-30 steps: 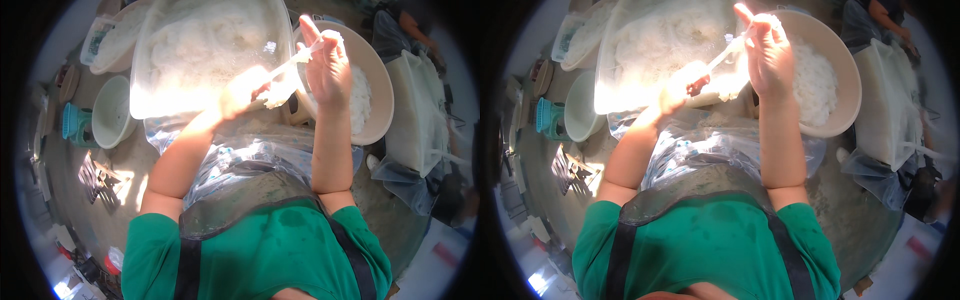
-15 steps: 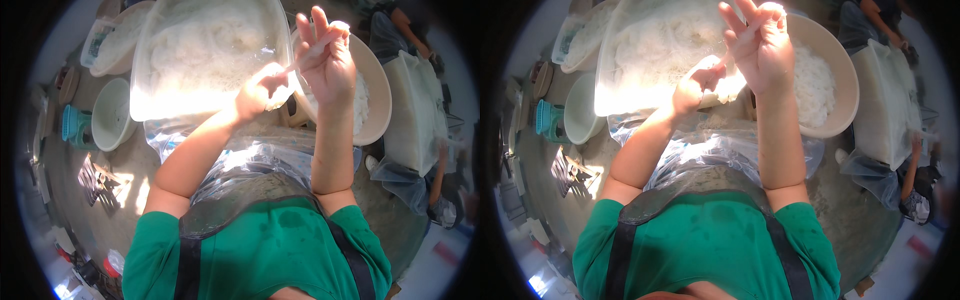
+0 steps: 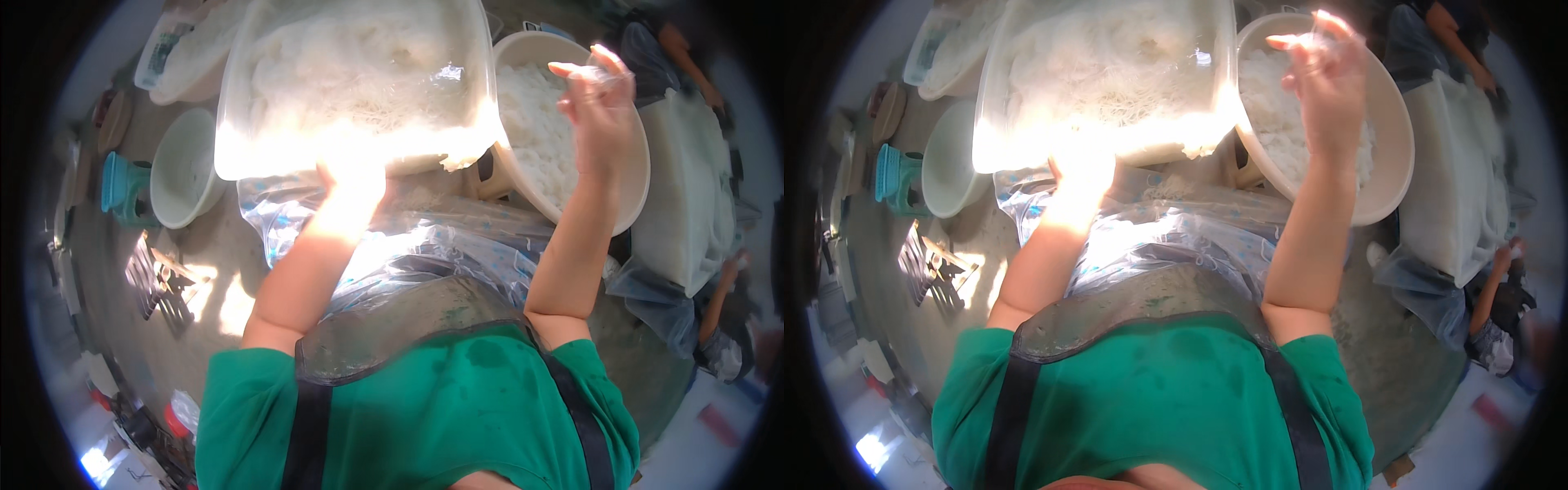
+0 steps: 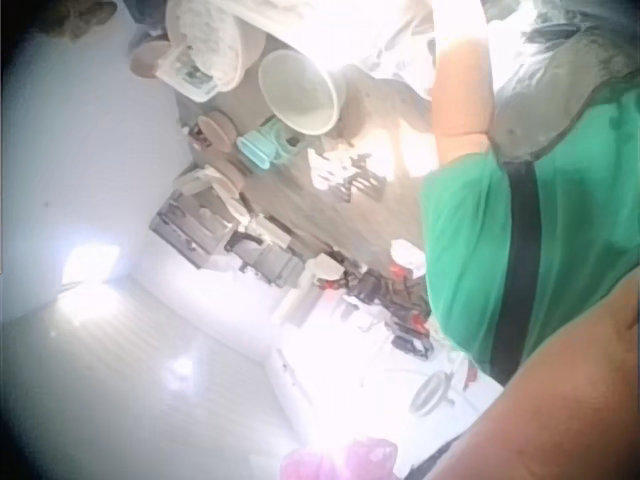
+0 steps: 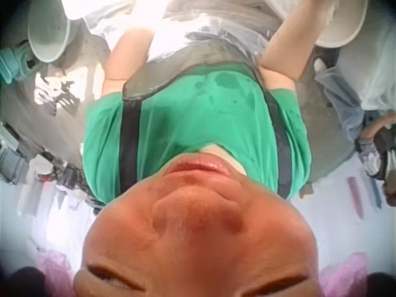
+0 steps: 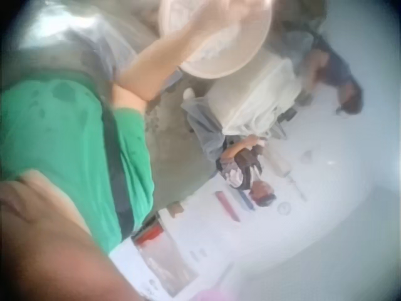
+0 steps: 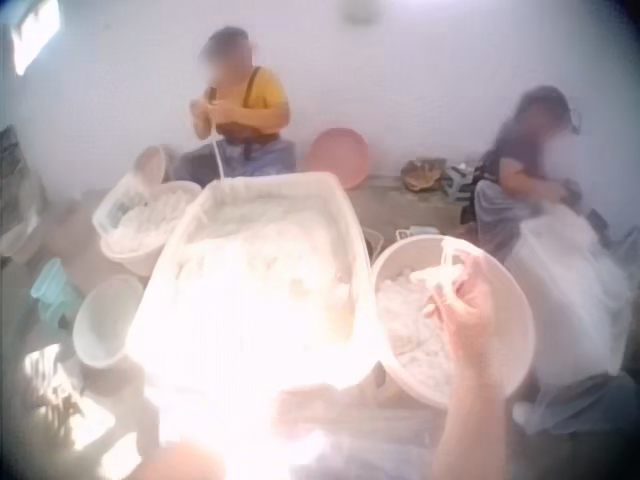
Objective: The person pulls thin, white, noodle-like strands from a large tub of water and transfers them into a separate bowl. The hands repeatedly dip into the water, grasp the strands, and move them to the bowl, which gradually fills with the processed food.
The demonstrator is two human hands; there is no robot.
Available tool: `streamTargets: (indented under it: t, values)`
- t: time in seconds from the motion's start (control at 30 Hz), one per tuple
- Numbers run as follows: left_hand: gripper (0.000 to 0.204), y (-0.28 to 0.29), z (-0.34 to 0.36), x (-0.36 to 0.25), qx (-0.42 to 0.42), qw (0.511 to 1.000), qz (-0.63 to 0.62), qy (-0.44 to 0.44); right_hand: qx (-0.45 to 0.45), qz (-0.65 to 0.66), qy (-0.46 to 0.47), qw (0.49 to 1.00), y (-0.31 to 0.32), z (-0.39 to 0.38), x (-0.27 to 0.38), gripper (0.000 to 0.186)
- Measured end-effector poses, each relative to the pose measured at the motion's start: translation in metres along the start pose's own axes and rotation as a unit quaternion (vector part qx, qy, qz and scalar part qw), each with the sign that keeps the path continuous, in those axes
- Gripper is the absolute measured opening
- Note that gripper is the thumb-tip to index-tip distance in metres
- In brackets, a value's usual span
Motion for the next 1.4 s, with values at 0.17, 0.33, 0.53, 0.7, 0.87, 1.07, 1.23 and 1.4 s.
streamTargets:
  t: [0.17,0.33,0.53,0.7,0.87,1.07,1.23,1.4]
  values:
    - [0.023,-0.017,-0.054,-0.004,-0.121,0.963,-0.235,-0.044,-0.128,-0.209,0.039,0.969,0.009,-0.033,-0.054,0.044]
    - [0.022,-0.144,-0.065,0.012,0.097,0.482,-0.82,0.293,0.124,-0.013,-0.047,0.991,-0.09,-0.041,-0.062,0.042]
    - [0.018,0.022,-0.025,0.008,0.039,0.682,-0.729,0.052,0.362,-0.122,-0.069,0.922,-0.152,-0.049,-0.054,0.05]
    - [0.023,0.22,0.008,0.13,-0.267,0.437,-0.836,-0.198,0.351,-0.406,-0.081,0.84,-0.152,-0.004,-0.107,0.021]
    - [0.02,0.139,0.02,0.208,-0.321,0.564,-0.755,0.091,-0.105,-0.145,0.194,0.965,-0.063,0.067,0.057,0.016]
    - [0.022,-0.046,0.015,0.187,-0.195,0.828,-0.452,0.267,0.108,-0.516,0.288,0.8,-0.137,0.09,0.004,0.024]
    - [0.02,-0.015,0.017,0.163,-0.297,0.899,-0.263,0.185,0.51,-0.499,0.03,0.7,-0.21,0.02,-0.168,0.025]
    - [0.017,-0.012,0.012,0.159,-0.313,0.905,-0.231,0.174,0.575,-0.582,-0.044,0.574,-0.211,0.005,-0.22,0.013]
Point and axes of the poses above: each hand's wrist, its own z-axis towards the middle knuckle, its own y-axis out of the back of the hand, x = y × z, the point moved 9 cm from there along z, towards the middle knuckle, and after that the axes turned 3 degrees about -z, right-handed, at the moved point
